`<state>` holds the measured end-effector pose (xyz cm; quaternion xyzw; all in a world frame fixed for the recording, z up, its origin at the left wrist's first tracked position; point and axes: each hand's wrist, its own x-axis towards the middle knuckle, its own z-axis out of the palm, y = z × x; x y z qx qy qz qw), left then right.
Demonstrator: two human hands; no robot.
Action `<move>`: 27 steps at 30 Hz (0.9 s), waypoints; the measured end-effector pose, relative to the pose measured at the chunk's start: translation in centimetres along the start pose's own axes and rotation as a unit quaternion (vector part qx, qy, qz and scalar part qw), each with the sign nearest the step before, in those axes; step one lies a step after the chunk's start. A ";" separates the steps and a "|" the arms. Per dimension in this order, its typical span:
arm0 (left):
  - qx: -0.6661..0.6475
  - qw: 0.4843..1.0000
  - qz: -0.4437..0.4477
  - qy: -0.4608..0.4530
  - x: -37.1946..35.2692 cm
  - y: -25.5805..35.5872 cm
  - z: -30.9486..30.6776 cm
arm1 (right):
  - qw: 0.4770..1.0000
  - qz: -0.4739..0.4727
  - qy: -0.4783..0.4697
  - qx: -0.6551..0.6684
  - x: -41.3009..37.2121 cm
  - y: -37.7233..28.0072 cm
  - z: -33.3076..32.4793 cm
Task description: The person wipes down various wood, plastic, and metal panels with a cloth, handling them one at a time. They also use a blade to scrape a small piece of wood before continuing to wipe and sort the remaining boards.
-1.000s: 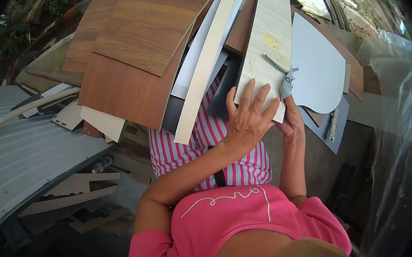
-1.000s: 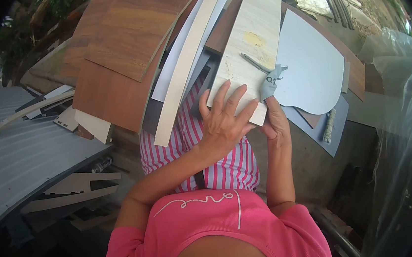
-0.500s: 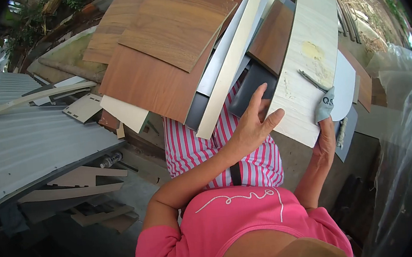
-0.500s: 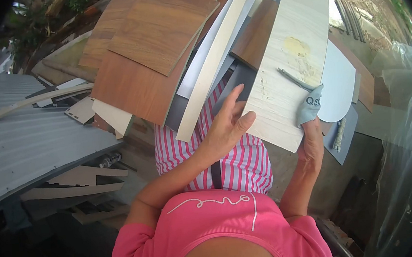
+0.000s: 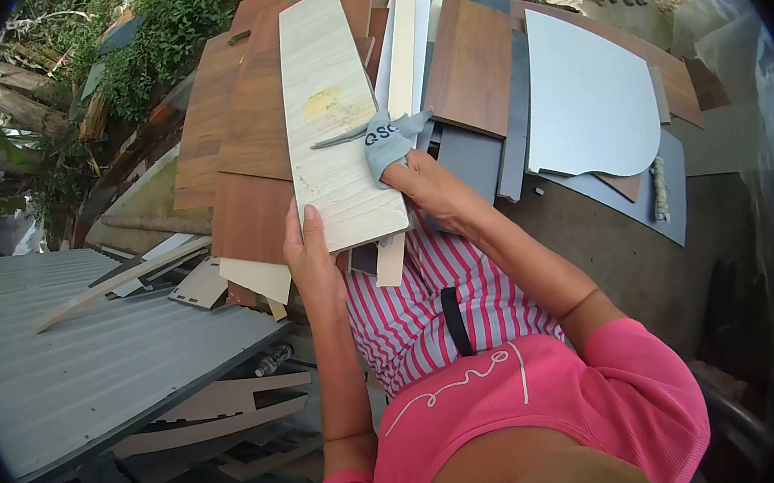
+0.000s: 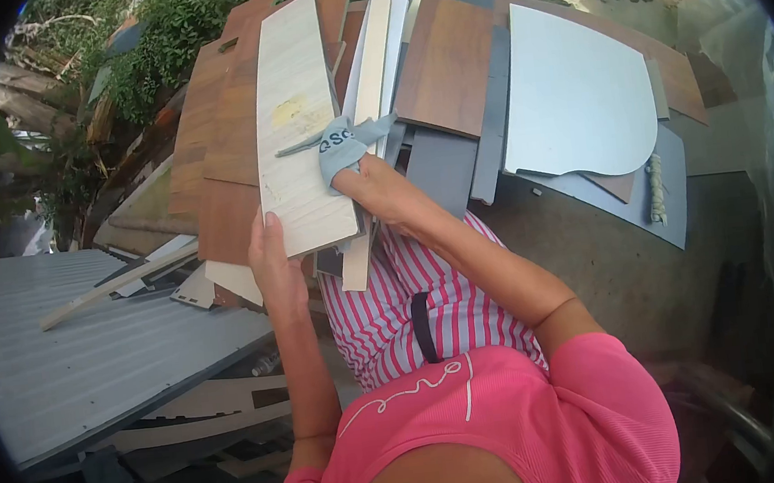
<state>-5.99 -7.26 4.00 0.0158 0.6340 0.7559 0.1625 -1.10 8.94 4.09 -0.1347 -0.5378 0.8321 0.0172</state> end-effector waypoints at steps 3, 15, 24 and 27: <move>0.025 1.000 -0.005 0.009 1.2 0.6 -1.3 | 0.996 0.004 -0.026 -0.090 -1.6 -1.4 -0.4; 0.356 0.933 0.021 -0.044 6.8 1.8 -6.3 | 0.920 0.028 0.192 -0.341 -9.1 -1.8 -11.0; 0.474 0.877 0.081 -0.013 8.4 0.5 -7.9 | 0.858 -0.010 0.212 -0.467 -8.6 1.0 -10.8; 0.501 0.855 0.133 0.007 7.9 1.0 -7.1 | 0.859 -0.016 0.219 -0.462 -8.2 0.3 -10.6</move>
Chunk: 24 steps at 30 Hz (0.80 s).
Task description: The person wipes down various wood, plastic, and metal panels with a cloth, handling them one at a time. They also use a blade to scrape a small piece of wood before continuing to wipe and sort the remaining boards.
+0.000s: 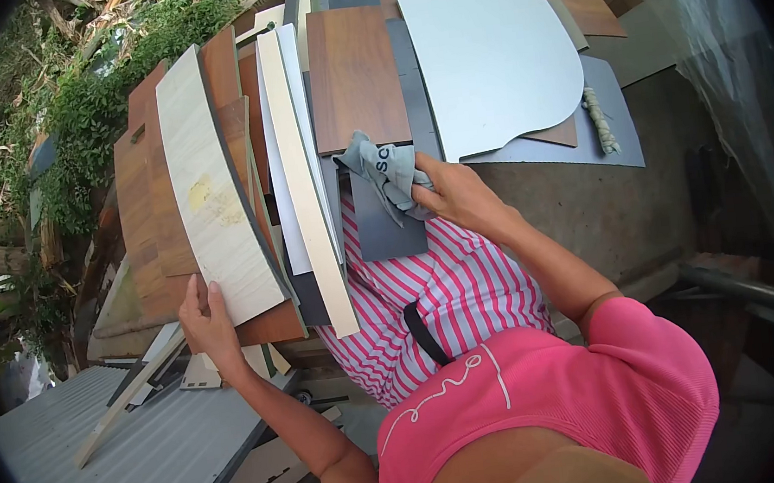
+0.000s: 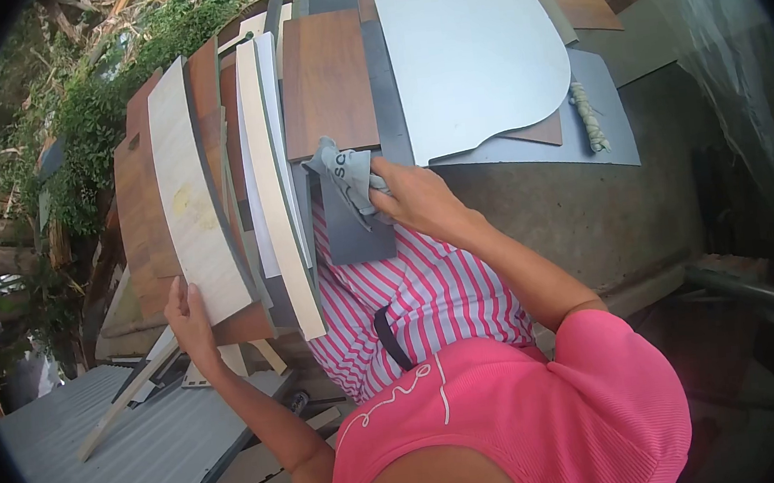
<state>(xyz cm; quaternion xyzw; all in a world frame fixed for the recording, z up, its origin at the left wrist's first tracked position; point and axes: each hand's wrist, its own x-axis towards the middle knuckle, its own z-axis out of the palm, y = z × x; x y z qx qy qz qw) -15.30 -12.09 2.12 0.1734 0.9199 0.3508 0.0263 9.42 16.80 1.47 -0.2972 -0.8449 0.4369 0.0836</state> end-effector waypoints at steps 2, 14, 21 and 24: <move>0.007 0.999 0.022 0.023 -0.3 0.7 -0.1 | 1.000 0.010 0.004 0.011 -0.1 -0.4 -0.4; 0.050 0.991 0.117 0.047 -5.7 5.7 1.2 | 0.980 0.095 0.166 -0.063 2.2 2.5 -1.6; 0.069 0.988 0.124 0.056 -6.2 4.3 2.2 | 0.941 0.031 0.239 -0.237 5.2 8.4 0.5; 0.091 0.988 0.115 0.046 -6.1 4.6 2.7 | 0.931 0.025 0.269 -0.246 4.9 8.8 0.5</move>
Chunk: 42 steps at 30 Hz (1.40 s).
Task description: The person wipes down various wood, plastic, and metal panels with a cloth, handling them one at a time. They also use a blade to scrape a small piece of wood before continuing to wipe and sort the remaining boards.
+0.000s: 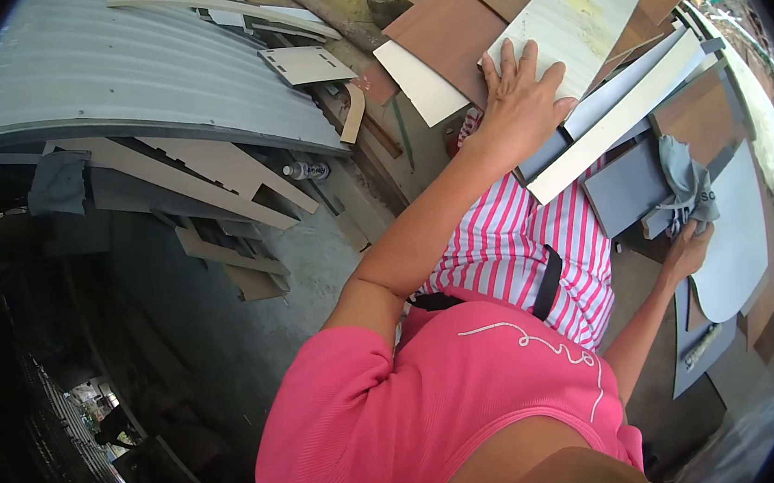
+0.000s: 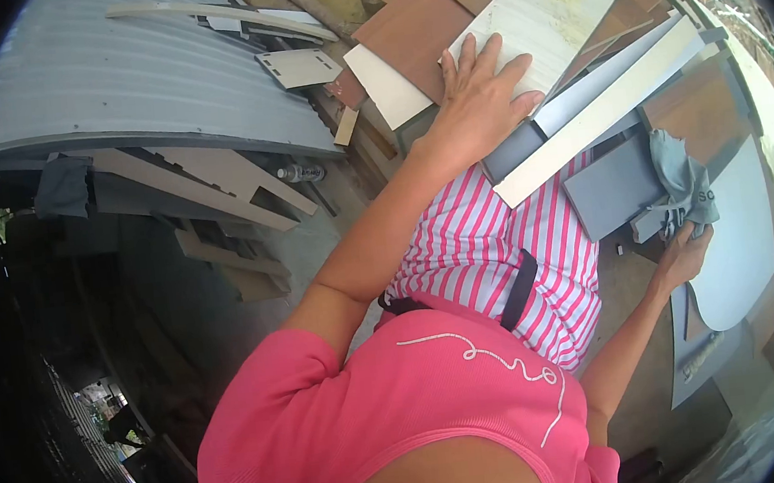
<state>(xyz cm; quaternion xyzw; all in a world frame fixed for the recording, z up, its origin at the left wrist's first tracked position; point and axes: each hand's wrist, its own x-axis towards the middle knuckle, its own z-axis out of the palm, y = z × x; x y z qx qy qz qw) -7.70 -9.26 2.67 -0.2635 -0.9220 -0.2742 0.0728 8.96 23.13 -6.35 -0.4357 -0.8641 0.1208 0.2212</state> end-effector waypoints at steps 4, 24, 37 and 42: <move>0.006 1.000 0.003 0.002 0.3 0.4 0.2 | 0.999 -0.011 0.045 0.001 -0.1 0.2 0.4; 0.008 0.999 0.033 -0.023 0.4 -0.6 -0.8 | 0.996 -0.014 0.090 0.004 -0.2 -0.2 1.7; -0.022 0.972 0.157 -0.173 3.7 1.1 -1.0 | 0.995 -0.016 0.103 -0.010 0.8 -0.1 2.5; -0.016 0.961 0.184 -0.205 4.3 1.1 -1.0 | 0.993 -0.006 0.109 -0.045 1.1 0.1 2.9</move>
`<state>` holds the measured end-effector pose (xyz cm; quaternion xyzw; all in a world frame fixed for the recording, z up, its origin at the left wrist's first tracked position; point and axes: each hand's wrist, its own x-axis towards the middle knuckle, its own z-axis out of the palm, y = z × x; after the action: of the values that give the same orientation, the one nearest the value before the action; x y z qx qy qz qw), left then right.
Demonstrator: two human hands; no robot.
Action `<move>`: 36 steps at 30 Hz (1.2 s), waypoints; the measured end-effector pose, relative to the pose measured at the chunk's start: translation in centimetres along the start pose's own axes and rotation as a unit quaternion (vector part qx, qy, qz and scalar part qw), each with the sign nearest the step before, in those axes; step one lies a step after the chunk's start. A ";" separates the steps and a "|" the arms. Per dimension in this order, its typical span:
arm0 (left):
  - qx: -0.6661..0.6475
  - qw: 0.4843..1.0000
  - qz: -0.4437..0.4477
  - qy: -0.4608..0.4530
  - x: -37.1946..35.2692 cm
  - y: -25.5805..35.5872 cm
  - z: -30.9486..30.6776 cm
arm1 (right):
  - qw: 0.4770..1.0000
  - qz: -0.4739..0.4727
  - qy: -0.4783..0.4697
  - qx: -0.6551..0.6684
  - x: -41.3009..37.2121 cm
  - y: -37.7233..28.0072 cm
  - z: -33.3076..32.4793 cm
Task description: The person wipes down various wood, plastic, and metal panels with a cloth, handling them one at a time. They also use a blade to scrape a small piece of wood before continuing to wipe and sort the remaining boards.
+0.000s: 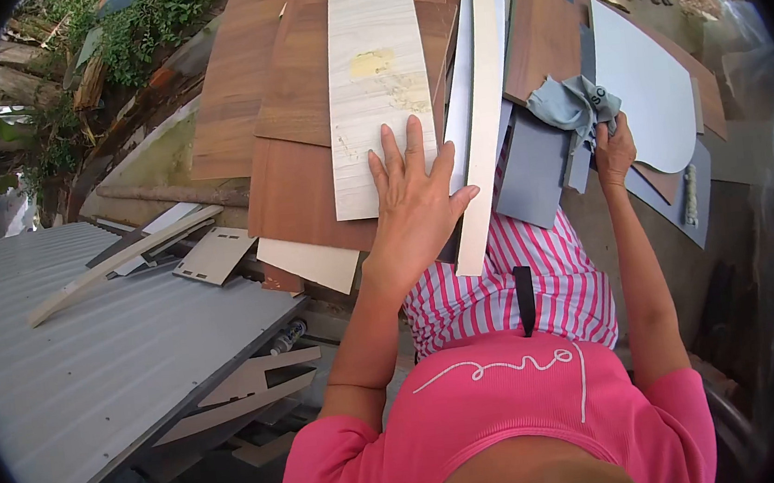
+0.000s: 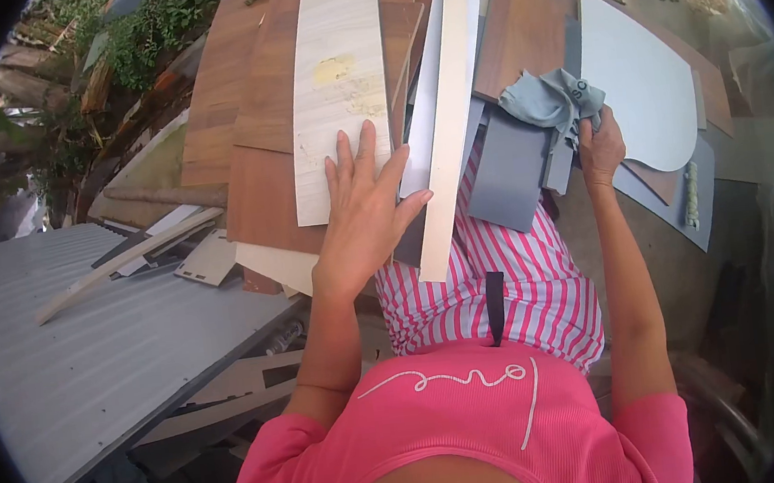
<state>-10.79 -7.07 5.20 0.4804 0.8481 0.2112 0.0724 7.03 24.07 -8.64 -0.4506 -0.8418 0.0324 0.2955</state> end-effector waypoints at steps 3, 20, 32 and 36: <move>-0.009 1.000 0.012 -0.005 -0.1 -0.3 -0.3 | 1.000 -0.015 0.010 -0.003 0.2 -0.2 0.1; 0.026 0.996 -0.025 -0.078 -0.1 1.2 -1.2 | 0.999 -0.015 0.009 0.046 0.5 -1.0 -0.8; 0.093 0.981 -0.165 -0.046 0.6 3.2 0.9 | 0.998 -0.022 0.006 0.063 0.4 -1.4 -1.1; 0.121 0.967 -0.224 -0.030 1.1 3.7 1.8 | 0.995 -0.043 0.017 0.084 0.5 -1.2 -1.3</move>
<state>-7.90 -3.92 5.27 0.2896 0.9508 0.0707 0.0845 6.59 23.45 -6.99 -0.3884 -0.8494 0.0826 0.3475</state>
